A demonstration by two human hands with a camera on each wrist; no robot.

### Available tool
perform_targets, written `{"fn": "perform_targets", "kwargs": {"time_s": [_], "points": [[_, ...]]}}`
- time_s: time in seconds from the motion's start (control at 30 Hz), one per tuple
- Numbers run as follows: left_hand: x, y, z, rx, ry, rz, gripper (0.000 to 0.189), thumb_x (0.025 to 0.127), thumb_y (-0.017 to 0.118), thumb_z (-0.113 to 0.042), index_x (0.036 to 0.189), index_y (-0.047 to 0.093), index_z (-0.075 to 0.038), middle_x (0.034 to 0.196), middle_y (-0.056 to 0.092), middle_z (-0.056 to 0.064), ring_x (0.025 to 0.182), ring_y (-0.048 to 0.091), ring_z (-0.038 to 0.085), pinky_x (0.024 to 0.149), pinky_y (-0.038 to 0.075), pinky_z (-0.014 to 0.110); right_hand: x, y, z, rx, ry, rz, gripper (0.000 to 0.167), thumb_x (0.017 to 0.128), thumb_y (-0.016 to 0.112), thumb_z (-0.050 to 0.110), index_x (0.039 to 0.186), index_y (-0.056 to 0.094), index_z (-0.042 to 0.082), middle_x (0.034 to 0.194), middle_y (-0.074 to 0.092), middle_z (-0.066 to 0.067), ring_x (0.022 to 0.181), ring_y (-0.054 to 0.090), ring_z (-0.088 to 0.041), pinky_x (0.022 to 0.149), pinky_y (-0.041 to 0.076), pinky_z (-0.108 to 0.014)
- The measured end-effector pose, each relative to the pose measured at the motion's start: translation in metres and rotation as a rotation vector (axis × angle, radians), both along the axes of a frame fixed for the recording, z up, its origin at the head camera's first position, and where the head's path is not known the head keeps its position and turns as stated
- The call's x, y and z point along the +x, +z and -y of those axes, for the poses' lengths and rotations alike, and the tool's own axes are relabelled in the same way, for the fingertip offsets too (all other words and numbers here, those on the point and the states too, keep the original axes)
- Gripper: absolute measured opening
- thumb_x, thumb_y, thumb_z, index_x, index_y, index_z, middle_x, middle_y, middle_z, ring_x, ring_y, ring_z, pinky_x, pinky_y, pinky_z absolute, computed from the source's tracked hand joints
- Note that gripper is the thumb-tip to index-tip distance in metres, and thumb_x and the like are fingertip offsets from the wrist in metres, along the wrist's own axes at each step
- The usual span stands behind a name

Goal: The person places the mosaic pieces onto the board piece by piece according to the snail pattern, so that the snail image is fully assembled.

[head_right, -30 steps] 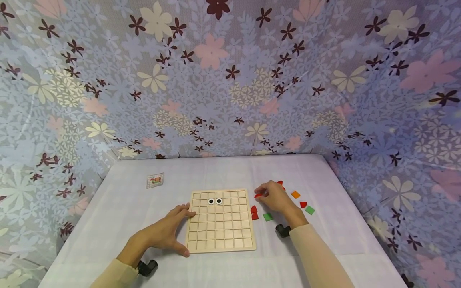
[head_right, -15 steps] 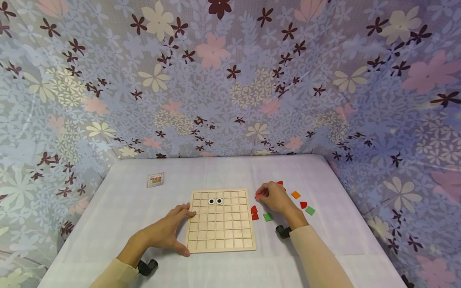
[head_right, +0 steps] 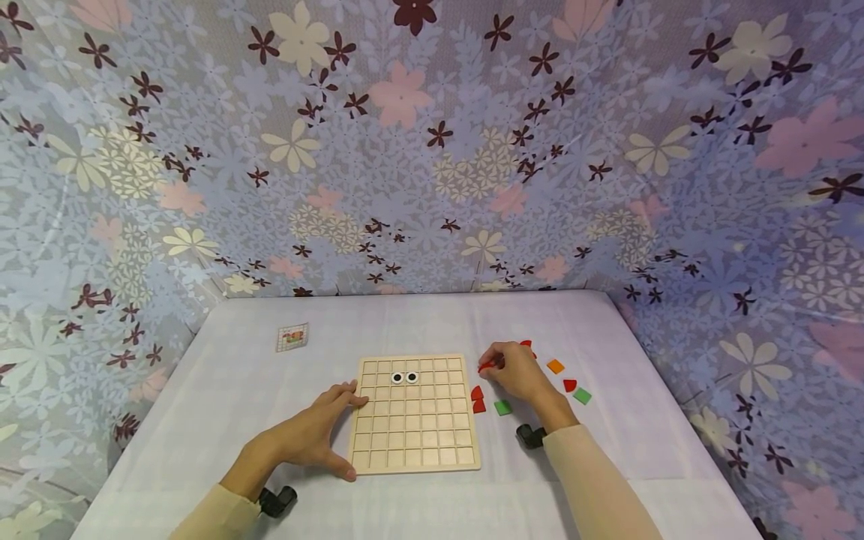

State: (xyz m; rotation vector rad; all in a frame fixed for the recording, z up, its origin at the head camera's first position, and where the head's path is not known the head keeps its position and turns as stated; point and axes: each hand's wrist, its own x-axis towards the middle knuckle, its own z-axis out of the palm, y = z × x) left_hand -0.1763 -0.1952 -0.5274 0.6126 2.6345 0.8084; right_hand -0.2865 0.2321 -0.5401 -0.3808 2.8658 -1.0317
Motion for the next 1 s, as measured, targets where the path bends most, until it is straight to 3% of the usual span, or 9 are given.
{"fn": "perform_targets", "kwargs": {"time_s": [0.27, 0.6, 1.0], "points": [[0.0, 0.0, 0.001, 0.008, -0.002, -0.006, 0.123, 0.067, 0.116, -0.049, 0.168, 0.055, -0.013, 0.192, 0.027, 0.025, 0.179, 0.025, 0.054, 0.14, 0.038, 0.073, -0.001, 0.0, 0.011, -0.038, -0.037, -0.026, 0.01, 0.11, 0.082, 0.014, 0.118, 0.087, 0.013, 0.116, 0.088, -0.004, 0.101, 0.079, -0.018, 0.096, 0.069, -0.043], [-0.001, 0.002, 0.0, 0.001, -0.008, -0.001, 0.125, 0.068, 0.115, -0.05, 0.169, 0.053, -0.013, 0.192, 0.026, 0.026, 0.179, 0.026, 0.053, 0.14, 0.038, 0.072, 0.007, 0.008, 0.029, -0.127, -0.028, -0.104, 0.009, 0.108, 0.085, 0.015, 0.116, 0.087, 0.012, 0.108, 0.089, -0.003, 0.096, 0.08, -0.016, 0.083, 0.064, -0.027], [0.0, 0.001, -0.001, -0.003, -0.004, 0.012, 0.124, 0.067, 0.115, -0.049, 0.169, 0.054, -0.015, 0.193, 0.024, 0.026, 0.179, 0.024, 0.054, 0.14, 0.037, 0.074, 0.014, 0.011, 0.059, -0.152, 0.109, -0.082, 0.009, 0.111, 0.08, 0.011, 0.117, 0.087, 0.013, 0.113, 0.087, -0.003, 0.1, 0.082, -0.015, 0.088, 0.07, -0.032]]}}
